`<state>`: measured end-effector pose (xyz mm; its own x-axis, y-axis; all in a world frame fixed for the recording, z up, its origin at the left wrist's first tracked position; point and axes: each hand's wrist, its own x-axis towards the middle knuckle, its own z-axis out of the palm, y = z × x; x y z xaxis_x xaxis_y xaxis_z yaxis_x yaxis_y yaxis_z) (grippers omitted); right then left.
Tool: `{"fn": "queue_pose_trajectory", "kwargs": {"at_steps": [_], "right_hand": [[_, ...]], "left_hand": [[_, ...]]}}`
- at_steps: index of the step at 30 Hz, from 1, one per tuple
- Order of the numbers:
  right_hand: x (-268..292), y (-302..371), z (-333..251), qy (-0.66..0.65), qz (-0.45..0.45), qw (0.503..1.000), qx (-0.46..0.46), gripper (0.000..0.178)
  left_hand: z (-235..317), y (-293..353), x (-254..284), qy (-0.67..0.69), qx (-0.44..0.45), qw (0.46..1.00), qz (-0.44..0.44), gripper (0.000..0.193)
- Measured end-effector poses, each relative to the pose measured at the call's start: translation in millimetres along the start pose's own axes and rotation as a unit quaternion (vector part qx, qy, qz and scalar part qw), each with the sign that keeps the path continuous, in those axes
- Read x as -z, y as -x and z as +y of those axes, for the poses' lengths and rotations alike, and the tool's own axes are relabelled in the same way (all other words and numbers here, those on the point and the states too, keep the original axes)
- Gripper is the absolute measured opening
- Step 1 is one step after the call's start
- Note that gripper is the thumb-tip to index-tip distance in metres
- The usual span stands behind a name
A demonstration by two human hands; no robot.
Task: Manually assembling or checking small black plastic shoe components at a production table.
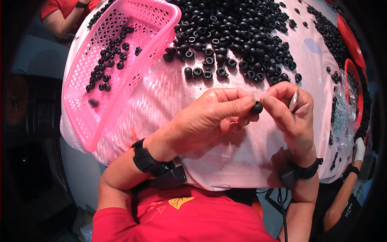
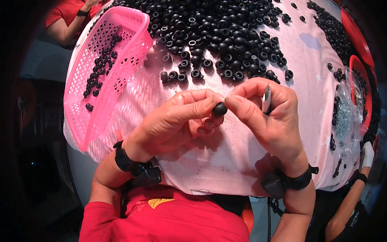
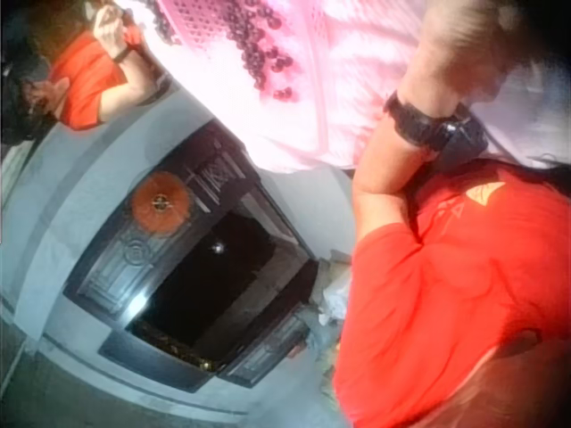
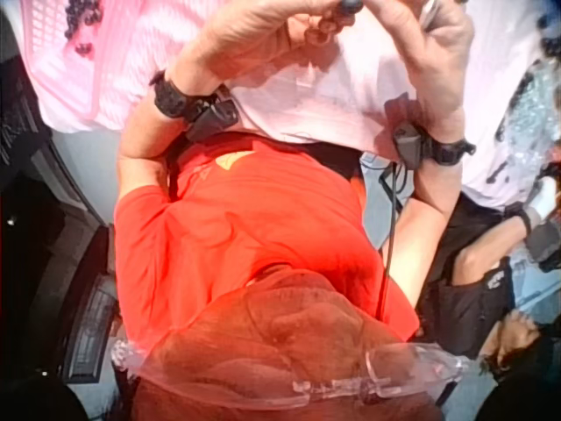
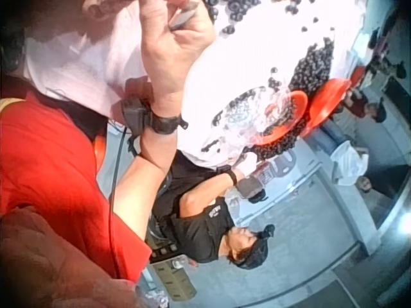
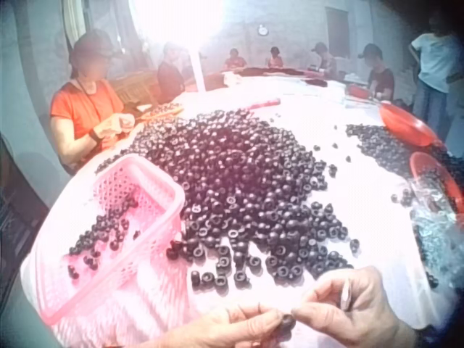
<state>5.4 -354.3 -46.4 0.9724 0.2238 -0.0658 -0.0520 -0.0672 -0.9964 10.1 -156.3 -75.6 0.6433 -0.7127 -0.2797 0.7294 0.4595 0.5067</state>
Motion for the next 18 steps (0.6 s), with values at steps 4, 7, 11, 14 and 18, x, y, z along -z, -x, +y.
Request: {"fn": "queue_pose_trajectory", "kwargs": {"at_steps": [4, 7, 11, 14, 18], "right_hand": [[-4, 1, -2, -0.032, 0.028, 0.999, 0.015, 0.015], [0, 3, -3, 0.055, -0.025, 0.995, 0.080, 0.021], [-3, 1, 11, 0.105, -0.013, 0.986, 0.131, 0.028], [-3, 1, 10, 0.178, 0.007, 0.968, 0.174, 0.028], [1, 1, 13, 0.223, -0.001, 0.956, 0.191, 0.028]], "left_hand": [[-2, 1, 0, 0.037, 0.016, 0.999, -0.002, 0.026], [-3, 0, 2, 0.045, 0.008, 0.999, 0.022, 0.028], [-4, -2, 5, -0.005, -0.008, 1.000, 0.024, 0.029], [0, 0, -6, -0.112, -0.058, 0.991, 0.050, 0.028], [2, 1, -9, -0.255, -0.090, 0.961, 0.062, 0.027]]}}
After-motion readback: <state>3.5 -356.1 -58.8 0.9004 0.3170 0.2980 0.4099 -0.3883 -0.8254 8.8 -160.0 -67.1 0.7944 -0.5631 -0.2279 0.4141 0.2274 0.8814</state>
